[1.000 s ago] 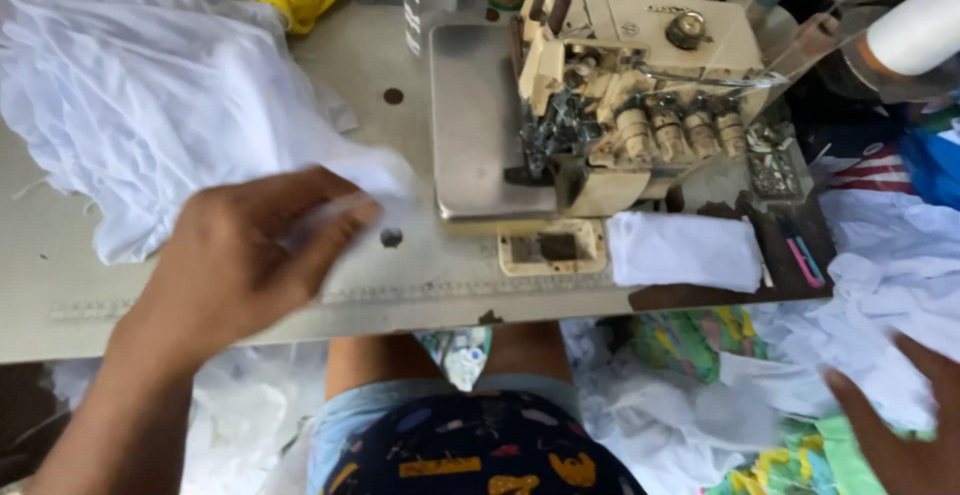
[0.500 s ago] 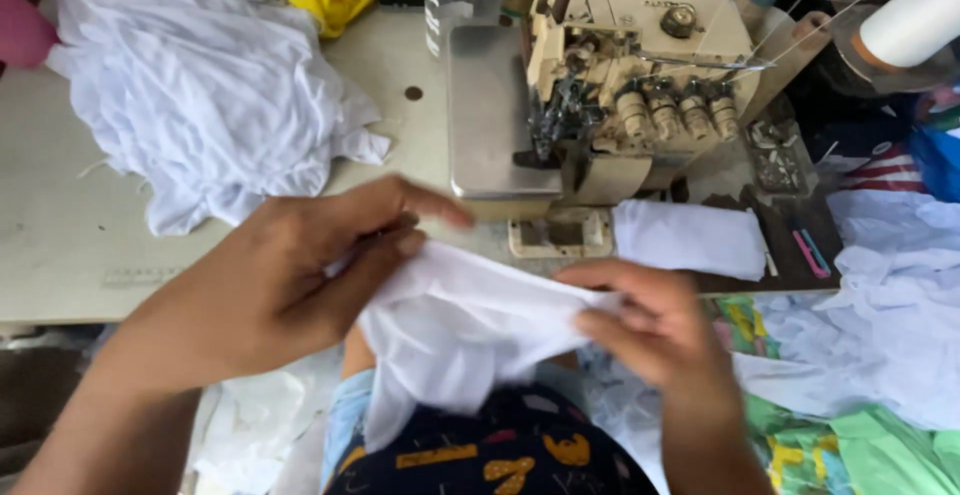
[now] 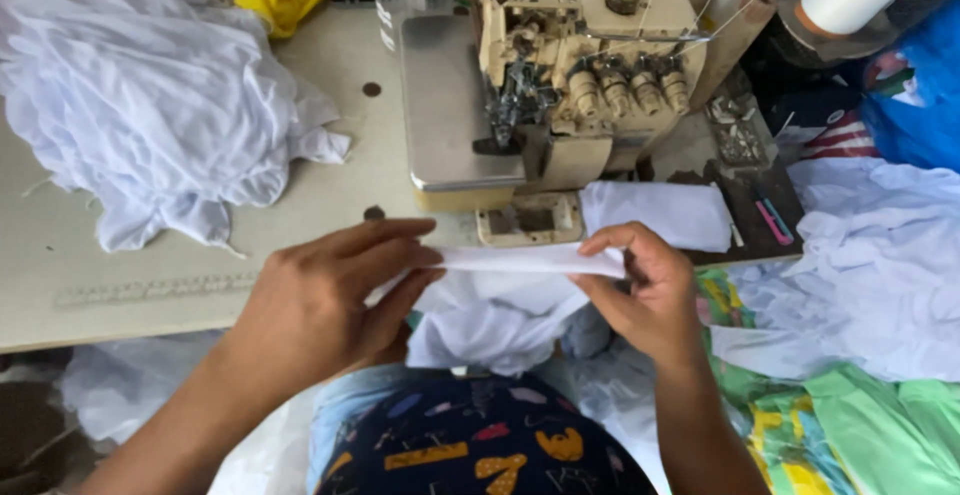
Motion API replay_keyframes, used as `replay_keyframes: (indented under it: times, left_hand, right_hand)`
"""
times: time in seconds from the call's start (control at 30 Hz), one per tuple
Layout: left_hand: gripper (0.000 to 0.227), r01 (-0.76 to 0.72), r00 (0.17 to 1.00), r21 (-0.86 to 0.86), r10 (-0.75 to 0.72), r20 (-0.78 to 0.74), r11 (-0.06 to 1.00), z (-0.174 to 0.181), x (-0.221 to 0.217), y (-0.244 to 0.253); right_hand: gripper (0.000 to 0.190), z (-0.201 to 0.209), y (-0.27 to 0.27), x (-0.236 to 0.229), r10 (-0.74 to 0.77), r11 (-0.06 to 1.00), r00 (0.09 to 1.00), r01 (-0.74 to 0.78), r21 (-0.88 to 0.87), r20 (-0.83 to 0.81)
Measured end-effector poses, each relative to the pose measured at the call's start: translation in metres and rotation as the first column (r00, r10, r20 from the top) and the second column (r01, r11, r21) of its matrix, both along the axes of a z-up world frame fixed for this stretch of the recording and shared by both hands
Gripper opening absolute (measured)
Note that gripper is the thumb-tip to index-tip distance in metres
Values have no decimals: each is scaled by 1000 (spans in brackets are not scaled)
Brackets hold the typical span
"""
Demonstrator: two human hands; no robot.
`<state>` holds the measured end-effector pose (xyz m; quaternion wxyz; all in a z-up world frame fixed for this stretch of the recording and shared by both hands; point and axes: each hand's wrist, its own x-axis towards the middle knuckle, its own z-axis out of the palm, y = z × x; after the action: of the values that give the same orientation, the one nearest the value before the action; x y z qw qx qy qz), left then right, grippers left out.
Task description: Sorting and unfolding white fabric pieces at a sewing workstation
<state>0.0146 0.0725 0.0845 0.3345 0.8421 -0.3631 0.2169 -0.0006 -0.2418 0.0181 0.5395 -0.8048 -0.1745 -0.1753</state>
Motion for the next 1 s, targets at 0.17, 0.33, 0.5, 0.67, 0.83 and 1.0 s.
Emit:
replay_keyframes:
  times: [0.17, 0.33, 0.5, 0.67, 0.83, 1.0]
  left_hand:
    - [50, 361, 927, 288, -376, -6, 887, 4, 11, 9]
    - [33, 289, 859, 511, -455, 234, 810, -6, 24, 8]
    - [5, 167, 754, 632, -512, 412, 756, 3, 34, 12]
    - [12, 700, 711, 218, -692, -123, 680, 20, 20, -6]
    - [9, 694, 703, -8, -680, -209, 720, 1, 22, -37]
    - [14, 338, 897, -212, -382, -222, 917, -18, 42, -64]
  right_hand:
    - [14, -1, -9, 13, 21, 999, 999, -20, 48, -33]
    - [10, 8, -12, 22, 1, 997, 999, -4, -73, -51]
    - [10, -6, -12, 37, -77, 997, 981, 75, -18, -177]
    - [16, -19, -7, 51, 33, 998, 980, -43, -49, -199]
    - [9, -30, 13, 50, 54, 998, 972, -44, 51, -231]
    - [7, -34, 22, 48, 65, 988, 975, -32, 154, -213]
